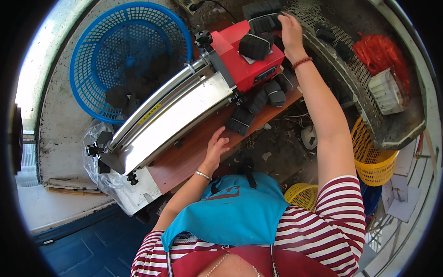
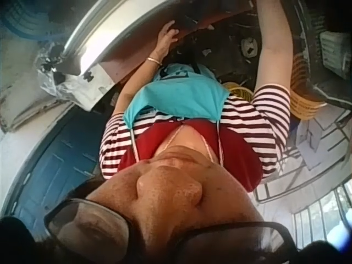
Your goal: The recorder processes small black shoe parts using a roller machine and then organizes them into a plastic bag.
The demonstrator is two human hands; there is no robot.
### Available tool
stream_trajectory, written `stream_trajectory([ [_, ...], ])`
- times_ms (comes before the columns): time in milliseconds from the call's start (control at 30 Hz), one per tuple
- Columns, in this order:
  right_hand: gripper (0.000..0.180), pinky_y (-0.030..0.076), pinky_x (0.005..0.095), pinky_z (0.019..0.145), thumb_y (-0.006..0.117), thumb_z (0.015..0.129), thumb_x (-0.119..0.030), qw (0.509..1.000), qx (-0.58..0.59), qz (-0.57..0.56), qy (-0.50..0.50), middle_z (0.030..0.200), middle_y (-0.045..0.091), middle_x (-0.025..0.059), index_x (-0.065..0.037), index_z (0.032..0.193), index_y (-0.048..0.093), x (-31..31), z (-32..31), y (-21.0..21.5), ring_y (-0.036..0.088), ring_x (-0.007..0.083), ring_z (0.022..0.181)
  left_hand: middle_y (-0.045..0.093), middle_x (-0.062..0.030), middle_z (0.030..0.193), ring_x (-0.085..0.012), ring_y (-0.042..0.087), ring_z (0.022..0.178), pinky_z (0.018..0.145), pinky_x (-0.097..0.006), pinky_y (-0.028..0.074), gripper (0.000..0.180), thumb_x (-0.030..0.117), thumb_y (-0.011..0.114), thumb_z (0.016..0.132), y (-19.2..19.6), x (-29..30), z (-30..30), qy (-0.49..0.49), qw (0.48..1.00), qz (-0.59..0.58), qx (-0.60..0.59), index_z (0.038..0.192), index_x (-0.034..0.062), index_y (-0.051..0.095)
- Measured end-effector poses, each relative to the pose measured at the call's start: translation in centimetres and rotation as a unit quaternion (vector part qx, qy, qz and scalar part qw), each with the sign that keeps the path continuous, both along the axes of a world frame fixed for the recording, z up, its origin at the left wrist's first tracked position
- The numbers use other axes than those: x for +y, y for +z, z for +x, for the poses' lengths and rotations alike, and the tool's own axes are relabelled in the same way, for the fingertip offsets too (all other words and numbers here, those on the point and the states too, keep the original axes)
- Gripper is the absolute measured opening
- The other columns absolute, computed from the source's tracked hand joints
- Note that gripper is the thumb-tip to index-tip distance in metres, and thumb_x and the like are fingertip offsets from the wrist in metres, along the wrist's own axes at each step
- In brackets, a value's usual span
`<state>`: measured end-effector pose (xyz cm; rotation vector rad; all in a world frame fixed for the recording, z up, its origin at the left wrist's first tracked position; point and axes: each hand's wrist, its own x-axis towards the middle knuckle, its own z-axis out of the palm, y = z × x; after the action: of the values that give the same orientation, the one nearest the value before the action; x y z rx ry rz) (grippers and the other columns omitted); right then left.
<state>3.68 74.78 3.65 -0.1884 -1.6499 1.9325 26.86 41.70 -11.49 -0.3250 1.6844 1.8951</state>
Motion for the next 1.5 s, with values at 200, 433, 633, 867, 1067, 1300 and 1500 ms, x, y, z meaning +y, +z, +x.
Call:
stream_trajectory([
  [200, 0.039, 0.049, 0.0362, 0.069, 0.058, 0.086, -0.033, 0.974, -0.170, 0.137, 0.063, 0.092, 0.066, 0.0086, 0.002, 0.102, 0.066, -0.2, -9.7, -0.1, 0.064, 0.0201, 0.078, 0.049, -0.0017, 0.133, -0.0128, 0.052, 0.109, 0.083, -0.030, 0.047, 0.053, 0.021, 0.059, 0.087, 0.2, -1.4, 2.5, 0.032, 0.999, -0.018, 0.000, 0.138, 0.0140, 0.048],
  [433, 0.040, 0.045, 0.0366, 0.072, 0.056, 0.084, -0.040, 0.910, -0.322, 0.204, 0.162, 0.094, 0.065, 0.0067, -0.006, 0.102, 0.064, -0.9, -11.2, -0.4, 0.062, 0.0212, 0.080, 0.054, -0.0042, 0.128, -0.0155, 0.056, 0.105, 0.081, -0.030, 0.047, 0.048, 0.017, 0.059, 0.085, -0.1, -3.7, 4.8, 0.075, 0.996, -0.036, -0.037, 0.132, 0.0093, 0.052],
  [633, 0.038, 0.045, 0.0337, 0.065, 0.061, 0.080, -0.039, 0.888, -0.320, 0.242, 0.225, 0.075, 0.062, 0.0074, -0.002, 0.085, 0.067, -2.0, -8.3, 1.9, 0.057, 0.0188, 0.067, 0.056, -0.0058, 0.123, -0.0166, 0.057, 0.104, 0.080, -0.030, 0.047, 0.047, 0.017, 0.059, 0.085, -0.4, -5.2, 6.1, 0.081, 0.995, -0.047, -0.042, 0.131, 0.0082, 0.053],
  [867, 0.039, 0.043, 0.0306, 0.063, 0.062, 0.085, -0.043, 0.888, -0.254, 0.329, 0.197, 0.077, 0.062, 0.0035, -0.005, 0.082, 0.065, 1.8, -10.2, -2.2, 0.054, 0.0141, 0.066, 0.056, -0.0059, 0.121, -0.0165, 0.058, 0.103, 0.080, -0.030, 0.047, 0.043, 0.020, 0.056, 0.088, 0.0, -5.3, 6.4, 0.053, 0.997, -0.044, -0.031, 0.129, 0.0078, 0.054],
  [1067, 0.023, 0.046, 0.0315, 0.066, 0.062, 0.091, -0.025, 0.936, -0.229, 0.221, 0.150, 0.087, 0.066, 0.0039, -0.003, 0.095, 0.069, 2.3, -6.5, -1.5, 0.057, 0.0143, 0.075, 0.055, -0.0061, 0.125, -0.0174, 0.059, 0.105, 0.081, -0.030, 0.048, 0.037, 0.017, 0.052, 0.092, -0.9, -6.3, 7.2, 0.046, 0.997, -0.044, -0.046, 0.128, 0.0087, 0.054],
  [1300, 0.036, 0.044, 0.0242, 0.074, 0.060, 0.093, -0.036, 0.965, -0.165, 0.202, 0.041, 0.101, 0.068, -0.0010, -0.007, 0.114, 0.068, 6.0, 5.5, -5.9, 0.056, 0.0084, 0.088, 0.060, -0.0057, 0.122, -0.0165, 0.062, 0.099, 0.079, -0.029, 0.049, 0.033, 0.017, 0.051, 0.094, -2.5, -7.6, 8.1, 0.028, 0.997, -0.040, -0.059, 0.125, 0.0080, 0.057],
  [1500, 0.027, 0.047, 0.0239, 0.083, 0.059, 0.096, -0.020, 0.974, -0.194, 0.115, -0.021, 0.104, 0.070, 0.0047, 0.000, 0.112, 0.067, 3.9, 17.6, -13.9, 0.062, 0.0107, 0.099, 0.064, -0.0073, 0.119, -0.0143, 0.062, 0.097, 0.078, -0.027, 0.049, 0.032, 0.017, 0.051, 0.095, -2.8, -7.5, 7.4, 0.002, 0.996, -0.044, -0.078, 0.125, 0.0068, 0.057],
])
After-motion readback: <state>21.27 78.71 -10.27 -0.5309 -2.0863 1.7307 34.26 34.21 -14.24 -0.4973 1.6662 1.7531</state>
